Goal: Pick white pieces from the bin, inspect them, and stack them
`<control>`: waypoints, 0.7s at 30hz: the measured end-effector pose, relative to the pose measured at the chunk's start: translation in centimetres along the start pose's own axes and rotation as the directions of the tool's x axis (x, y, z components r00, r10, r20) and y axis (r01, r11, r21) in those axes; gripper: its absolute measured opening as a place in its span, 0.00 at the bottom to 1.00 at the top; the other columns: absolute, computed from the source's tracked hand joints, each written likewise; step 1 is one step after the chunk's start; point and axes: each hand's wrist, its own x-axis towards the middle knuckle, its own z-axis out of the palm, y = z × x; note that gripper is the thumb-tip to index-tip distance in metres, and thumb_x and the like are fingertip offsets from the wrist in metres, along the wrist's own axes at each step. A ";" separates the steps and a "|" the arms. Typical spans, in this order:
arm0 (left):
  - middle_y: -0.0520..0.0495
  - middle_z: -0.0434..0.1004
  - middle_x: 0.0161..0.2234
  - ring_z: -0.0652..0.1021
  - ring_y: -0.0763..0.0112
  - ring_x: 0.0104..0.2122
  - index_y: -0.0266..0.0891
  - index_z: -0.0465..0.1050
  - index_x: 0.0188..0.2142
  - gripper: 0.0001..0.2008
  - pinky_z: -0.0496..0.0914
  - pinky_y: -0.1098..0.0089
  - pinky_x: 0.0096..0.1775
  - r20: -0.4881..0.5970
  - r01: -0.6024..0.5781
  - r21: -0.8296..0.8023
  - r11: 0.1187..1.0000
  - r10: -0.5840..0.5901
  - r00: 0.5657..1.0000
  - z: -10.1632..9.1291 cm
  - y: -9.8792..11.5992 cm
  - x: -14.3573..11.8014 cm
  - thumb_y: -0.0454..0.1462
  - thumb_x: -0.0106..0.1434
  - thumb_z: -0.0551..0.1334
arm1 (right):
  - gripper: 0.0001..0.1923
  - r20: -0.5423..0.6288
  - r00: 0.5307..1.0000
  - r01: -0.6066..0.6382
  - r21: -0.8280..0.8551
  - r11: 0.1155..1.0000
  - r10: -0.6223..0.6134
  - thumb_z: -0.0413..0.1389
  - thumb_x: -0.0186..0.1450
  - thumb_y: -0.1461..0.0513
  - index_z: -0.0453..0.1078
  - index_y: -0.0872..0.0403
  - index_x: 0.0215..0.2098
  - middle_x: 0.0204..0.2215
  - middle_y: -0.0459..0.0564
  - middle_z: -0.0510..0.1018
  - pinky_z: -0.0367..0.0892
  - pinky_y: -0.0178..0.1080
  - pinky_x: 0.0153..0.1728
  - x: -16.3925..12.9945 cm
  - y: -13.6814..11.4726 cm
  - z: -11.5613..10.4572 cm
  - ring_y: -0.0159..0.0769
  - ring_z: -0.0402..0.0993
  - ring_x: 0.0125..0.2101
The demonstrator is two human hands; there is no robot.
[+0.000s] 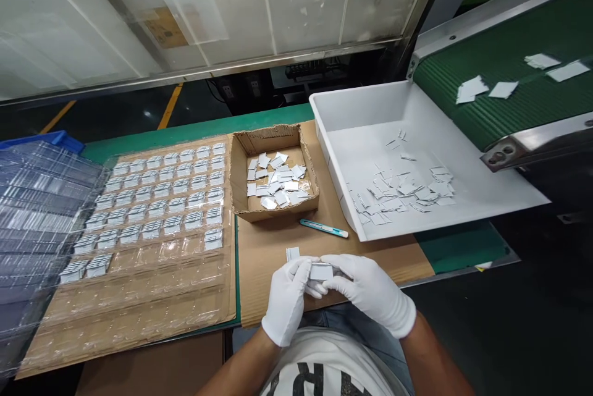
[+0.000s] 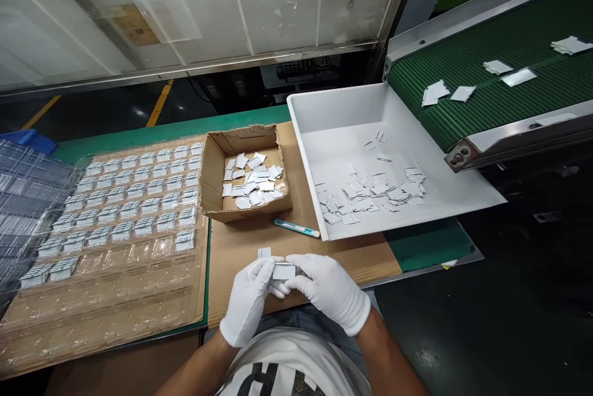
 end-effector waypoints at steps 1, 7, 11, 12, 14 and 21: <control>0.45 0.80 0.21 0.78 0.69 0.18 0.30 0.78 0.37 0.24 0.73 0.72 0.21 -0.005 0.003 -0.006 1.000 -0.003 1.000 0.0 -0.1 0.3 0.52 0.58 0.64 | 0.15 -0.007 1.000 -0.002 0.025 1.000 0.002 0.57 0.63 0.68 0.76 0.48 0.45 0.42 0.45 0.83 0.69 0.35 0.46 0.2 0.1 0.1 0.38 0.78 0.43; 0.43 0.81 0.22 0.77 0.71 0.17 0.29 0.78 0.36 0.27 0.72 0.74 0.20 -0.054 -0.001 0.005 1.000 0.002 0.999 -0.2 -0.4 1.3 0.54 0.54 0.67 | 0.17 -0.022 1.000 -0.008 0.103 0.995 0.011 0.56 0.60 0.70 0.76 0.49 0.45 0.42 0.45 0.83 0.68 0.35 0.46 1.1 0.9 0.8 0.38 0.78 0.43; 0.43 0.81 0.22 0.77 0.71 0.16 0.29 0.78 0.36 0.27 0.72 0.73 0.20 -0.053 -0.018 0.003 1.000 0.019 0.998 -0.3 -0.5 1.0 0.54 0.53 0.67 | 0.15 -0.035 0.999 -0.012 0.112 0.994 0.016 0.56 0.60 0.70 0.77 0.49 0.42 0.41 0.45 0.83 0.68 0.34 0.45 0.9 0.9 1.2 0.37 0.78 0.42; 0.43 0.81 0.22 0.77 0.71 0.16 0.29 0.78 0.36 0.27 0.72 0.73 0.20 -0.051 -0.024 0.003 1.000 0.024 0.998 -0.4 -0.6 0.9 0.54 0.53 0.67 | 0.15 -0.034 0.999 -0.012 0.113 0.994 0.016 0.56 0.60 0.70 0.77 0.49 0.41 0.41 0.45 0.83 0.68 0.34 0.45 0.8 0.8 1.3 0.37 0.78 0.42; 0.43 0.81 0.22 0.77 0.71 0.16 0.29 0.77 0.37 0.28 0.72 0.73 0.19 -0.047 -0.030 0.004 1.000 0.030 0.998 -0.5 -0.7 0.7 0.55 0.53 0.66 | 0.13 -0.033 0.999 -0.012 0.112 0.994 0.015 0.56 0.60 0.70 0.77 0.49 0.39 0.41 0.45 0.83 0.67 0.34 0.44 0.6 0.7 1.4 0.37 0.78 0.41; 0.45 0.80 0.20 0.76 0.71 0.16 0.29 0.77 0.37 0.28 0.72 0.73 0.20 -0.049 -0.030 0.021 0.999 0.031 0.998 -0.7 -0.8 0.5 0.55 0.54 0.65 | 0.12 -0.047 0.999 -0.020 0.080 0.997 0.024 0.57 0.59 0.69 0.77 0.50 0.39 0.39 0.47 0.83 0.68 0.36 0.43 0.4 0.5 1.5 0.39 0.78 0.40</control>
